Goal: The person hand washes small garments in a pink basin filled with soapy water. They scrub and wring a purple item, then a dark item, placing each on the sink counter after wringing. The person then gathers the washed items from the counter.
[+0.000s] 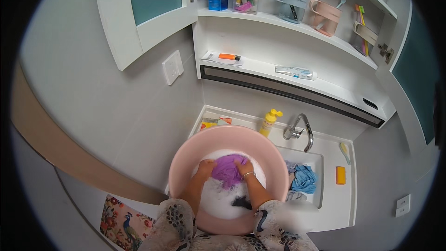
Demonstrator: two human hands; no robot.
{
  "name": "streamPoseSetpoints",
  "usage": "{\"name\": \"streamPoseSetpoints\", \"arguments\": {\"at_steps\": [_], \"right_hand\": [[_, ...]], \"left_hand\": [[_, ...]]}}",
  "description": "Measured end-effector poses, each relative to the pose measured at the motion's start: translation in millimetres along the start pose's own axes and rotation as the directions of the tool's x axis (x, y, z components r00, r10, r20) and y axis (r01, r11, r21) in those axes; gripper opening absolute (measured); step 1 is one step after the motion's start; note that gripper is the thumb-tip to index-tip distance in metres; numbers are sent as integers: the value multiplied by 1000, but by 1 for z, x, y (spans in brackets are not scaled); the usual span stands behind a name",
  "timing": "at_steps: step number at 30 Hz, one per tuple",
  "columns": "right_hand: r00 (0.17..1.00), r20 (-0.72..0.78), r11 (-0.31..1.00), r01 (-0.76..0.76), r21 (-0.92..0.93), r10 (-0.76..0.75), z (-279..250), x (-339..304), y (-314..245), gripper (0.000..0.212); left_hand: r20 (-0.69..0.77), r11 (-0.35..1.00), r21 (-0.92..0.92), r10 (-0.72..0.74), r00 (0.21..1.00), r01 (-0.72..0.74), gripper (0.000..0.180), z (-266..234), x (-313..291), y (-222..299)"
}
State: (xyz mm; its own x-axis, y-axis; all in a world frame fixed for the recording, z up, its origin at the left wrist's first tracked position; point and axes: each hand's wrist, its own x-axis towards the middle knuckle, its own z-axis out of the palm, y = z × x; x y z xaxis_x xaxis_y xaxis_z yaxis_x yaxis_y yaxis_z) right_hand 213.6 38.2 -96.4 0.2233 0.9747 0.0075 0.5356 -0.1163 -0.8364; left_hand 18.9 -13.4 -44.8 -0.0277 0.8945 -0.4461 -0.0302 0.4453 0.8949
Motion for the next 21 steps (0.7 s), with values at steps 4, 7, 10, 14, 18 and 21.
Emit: {"name": "streamPoseSetpoints", "arguments": {"at_steps": [4,7,10,14,18,21], "right_hand": [[951,279,953,-43,-301,131,-3,-7,0,31],[961,272,985,-2,174,-46,-11,1,-18,26],[900,410,956,25,291,-148,-30,-44,-109,24],[855,328,913,403,66,-401,-52,-84,-157,36],[936,290,921,280,-271,-199,-61,-41,-122,44],[901,277,886,400,-236,-333,-65,-59,-141,42]], "left_hand": [[-283,988,139,-30,959,72,18,-7,8,-12],[-405,996,-4,-81,911,87,15,24,3,0],[-117,912,-410,-88,989,33,12,23,14,-7],[328,564,-801,131,936,202,18,28,8,-8],[289,724,-637,-93,953,264,34,72,-25,33],[369,661,-729,164,915,176,41,58,-3,9]]}}
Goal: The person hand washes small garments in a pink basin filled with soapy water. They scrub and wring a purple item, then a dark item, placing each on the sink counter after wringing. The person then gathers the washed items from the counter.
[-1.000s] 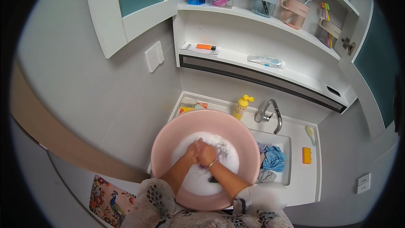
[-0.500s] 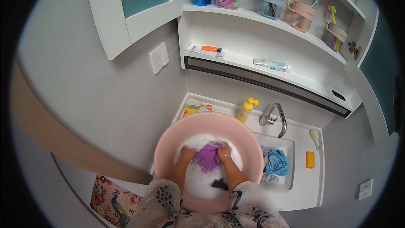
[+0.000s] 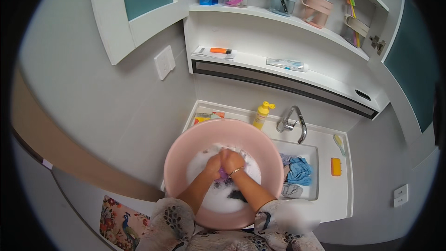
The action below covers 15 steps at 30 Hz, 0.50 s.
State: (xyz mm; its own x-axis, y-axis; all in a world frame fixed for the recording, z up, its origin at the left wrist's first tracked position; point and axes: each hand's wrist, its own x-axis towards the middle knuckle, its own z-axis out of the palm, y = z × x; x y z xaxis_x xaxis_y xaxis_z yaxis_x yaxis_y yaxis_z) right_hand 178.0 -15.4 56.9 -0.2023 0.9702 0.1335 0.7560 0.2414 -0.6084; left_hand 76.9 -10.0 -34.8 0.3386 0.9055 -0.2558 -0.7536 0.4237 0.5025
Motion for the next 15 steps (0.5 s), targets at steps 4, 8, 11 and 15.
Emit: {"name": "streamPoseSetpoints", "arguments": {"at_steps": [4,8,11,15], "right_hand": [[969,168,976,197,-97,-179,2,-20,-2,39],[993,21,983,-119,137,117,-25,9,6,41],[941,-337,929,115,351,11,-18,27,63,41],[995,-41,874,-59,482,90,-42,11,56,31]], "left_hand": [[-256,979,119,-133,957,168,54,22,-10,9],[-270,902,264,-271,924,342,51,73,-44,24],[-89,844,527,-61,994,99,27,82,-40,35],[-131,921,308,288,949,-237,14,58,-40,52]]}}
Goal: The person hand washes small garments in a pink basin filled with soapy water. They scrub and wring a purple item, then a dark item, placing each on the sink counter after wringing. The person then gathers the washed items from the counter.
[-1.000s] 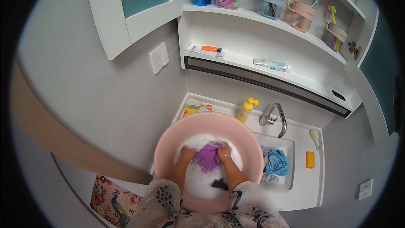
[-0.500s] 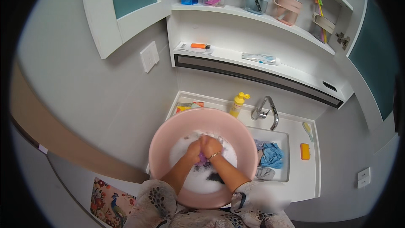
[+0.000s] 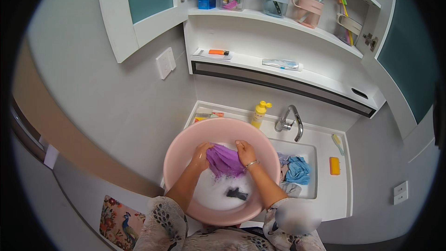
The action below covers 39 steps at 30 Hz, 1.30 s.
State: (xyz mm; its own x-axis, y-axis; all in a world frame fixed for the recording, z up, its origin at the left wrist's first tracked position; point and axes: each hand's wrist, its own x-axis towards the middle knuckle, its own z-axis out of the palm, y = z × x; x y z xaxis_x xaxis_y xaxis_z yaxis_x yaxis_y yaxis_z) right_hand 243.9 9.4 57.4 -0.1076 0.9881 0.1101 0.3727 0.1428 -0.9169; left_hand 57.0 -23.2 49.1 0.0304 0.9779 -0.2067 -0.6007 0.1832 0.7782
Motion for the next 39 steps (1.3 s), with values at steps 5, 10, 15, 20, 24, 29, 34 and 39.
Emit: {"name": "streamPoseSetpoints", "arguments": {"at_steps": [5,10,15,20,24,29,34,39], "right_hand": [[881,31,877,473,-87,-472,57,-59,-66,21],[993,7,880,108,-462,-118,38,-17,-20,31],[854,-1,794,482,-371,-520,71,-60,-65,36],[990,-29,927,118,-356,-137,45,0,6,38],[968,-212,976,-96,193,137,54,25,49,37],[987,23,882,-133,-451,161,91,11,144,34],[945,6,908,-312,-279,326,71,17,121,30],[989,145,995,16,103,-31,86,-12,-5,16]], "left_hand": [[234,976,-214,20,972,32,13,-53,6,-42],[-159,946,-106,-320,934,306,33,47,-41,-25],[282,939,341,-48,958,-53,33,-30,-13,-52],[29,868,-161,-471,882,469,24,25,-26,-20],[-279,971,-229,-131,951,66,19,4,-2,-3],[-406,676,621,-156,901,397,23,-65,12,-61],[-421,542,779,80,904,315,31,-66,18,-70],[-254,963,-241,-185,949,123,18,-62,31,-70]]}}
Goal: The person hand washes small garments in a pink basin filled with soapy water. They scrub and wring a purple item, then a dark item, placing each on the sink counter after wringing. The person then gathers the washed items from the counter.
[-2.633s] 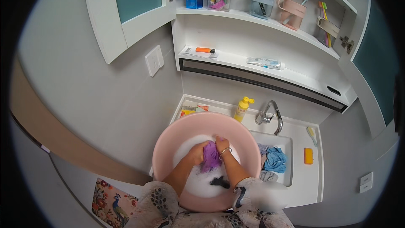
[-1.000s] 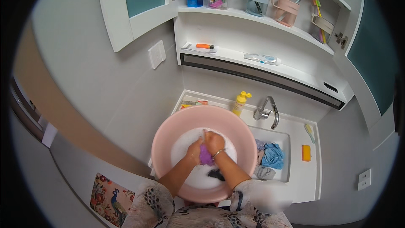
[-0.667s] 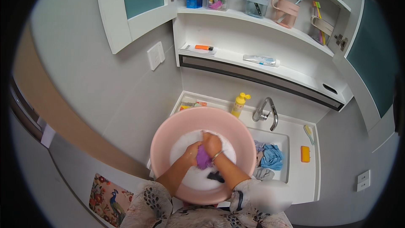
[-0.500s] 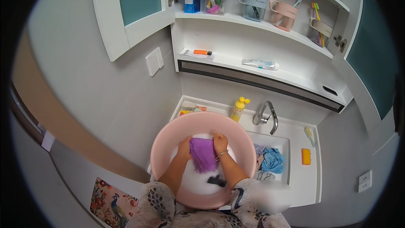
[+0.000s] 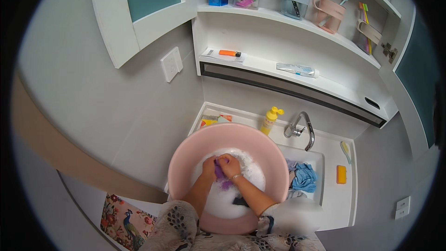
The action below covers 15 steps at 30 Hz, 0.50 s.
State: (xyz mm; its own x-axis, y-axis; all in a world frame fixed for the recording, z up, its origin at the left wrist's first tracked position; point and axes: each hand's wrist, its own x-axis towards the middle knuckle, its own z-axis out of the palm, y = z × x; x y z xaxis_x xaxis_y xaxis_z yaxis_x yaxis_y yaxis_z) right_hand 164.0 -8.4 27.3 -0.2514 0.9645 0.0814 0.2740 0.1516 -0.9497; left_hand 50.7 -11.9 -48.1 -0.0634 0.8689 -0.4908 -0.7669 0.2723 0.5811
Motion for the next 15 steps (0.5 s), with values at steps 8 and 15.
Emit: {"name": "streamPoseSetpoints", "arguments": {"at_steps": [8,15], "right_hand": [[992,-122,854,-85,-514,26,-29,19,2,35],[995,61,706,96,-701,-75,-13,-7,-22,37]], "left_hand": [[113,969,158,-208,972,189,37,57,-34,-8],[151,958,-14,-282,948,287,41,48,-31,2]]}}
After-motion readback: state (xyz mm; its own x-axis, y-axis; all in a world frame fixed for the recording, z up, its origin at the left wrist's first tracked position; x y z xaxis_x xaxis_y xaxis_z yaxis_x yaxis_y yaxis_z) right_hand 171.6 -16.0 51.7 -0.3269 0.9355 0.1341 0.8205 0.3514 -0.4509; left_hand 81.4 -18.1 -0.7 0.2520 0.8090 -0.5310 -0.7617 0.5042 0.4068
